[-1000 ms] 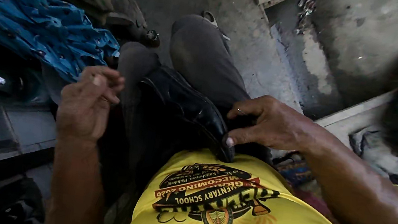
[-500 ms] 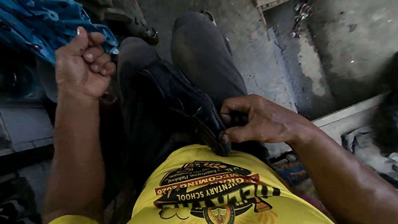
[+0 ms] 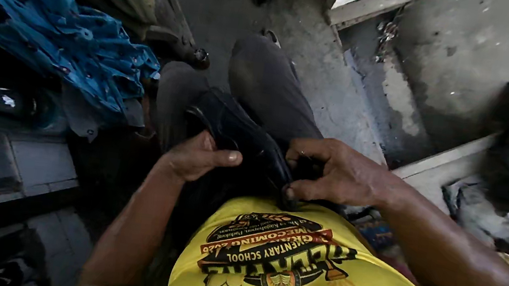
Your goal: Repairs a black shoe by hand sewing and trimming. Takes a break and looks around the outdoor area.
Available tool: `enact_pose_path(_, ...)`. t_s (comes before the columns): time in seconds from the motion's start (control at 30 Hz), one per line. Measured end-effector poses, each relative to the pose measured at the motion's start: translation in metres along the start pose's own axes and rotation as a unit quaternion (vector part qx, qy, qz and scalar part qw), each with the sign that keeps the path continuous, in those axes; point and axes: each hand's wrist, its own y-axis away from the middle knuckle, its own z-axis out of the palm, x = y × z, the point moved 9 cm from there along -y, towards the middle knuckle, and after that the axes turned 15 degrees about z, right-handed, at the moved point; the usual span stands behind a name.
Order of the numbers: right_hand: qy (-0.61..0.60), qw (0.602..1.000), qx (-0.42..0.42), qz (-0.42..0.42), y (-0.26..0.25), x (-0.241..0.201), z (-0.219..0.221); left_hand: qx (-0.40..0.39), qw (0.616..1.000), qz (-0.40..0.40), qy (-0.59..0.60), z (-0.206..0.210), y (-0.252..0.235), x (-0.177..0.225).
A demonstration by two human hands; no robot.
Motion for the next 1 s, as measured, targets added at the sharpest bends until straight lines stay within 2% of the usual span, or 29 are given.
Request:
enact_pose_path(0.1,0.079,0.994,0.052,-0.062,0.007,-0.017,0.0,-0.026,0.999,0.038,-0.008,0.007,-0.009,0.007)
enact_pose_path(0.2,0.126,0.986,0.1,-0.053,0.01,-0.014,-0.001,0.01,0.999,0.012,-0.042,0.002,-0.021,0.002)
enact_pose_path(0.4,-0.029,0.978,0.208,-0.011,0.027,0.024,-0.014,0.012,0.999,-0.017,-0.028,0.0,-0.025,-0.003)
enact_pose_path(0.5,-0.029,0.964,0.264,-0.021,0.037,0.04,-0.01,0.022,0.999,-0.024,-0.024,0.0,-0.024,-0.003)
enact_pose_path(0.63,0.081,0.954,0.286,-0.046,0.049,0.014,-0.011,0.04,0.998,-0.037,-0.041,0.0,-0.022,-0.002)
enact_pose_path(0.7,0.114,0.955,0.272,-0.035,0.05,0.003,-0.01,0.052,0.997,-0.036,-0.044,0.001,-0.02,0.001)
enact_pose_path(0.83,0.131,0.958,0.251,-0.037,0.049,-0.01,-0.005,0.075,0.996,-0.016,-0.045,-0.001,-0.011,0.001)
enact_pose_path(1.0,0.146,0.954,0.25,-0.08,0.048,-0.027,0.004,0.098,0.993,-0.03,-0.06,0.0,-0.01,0.002)
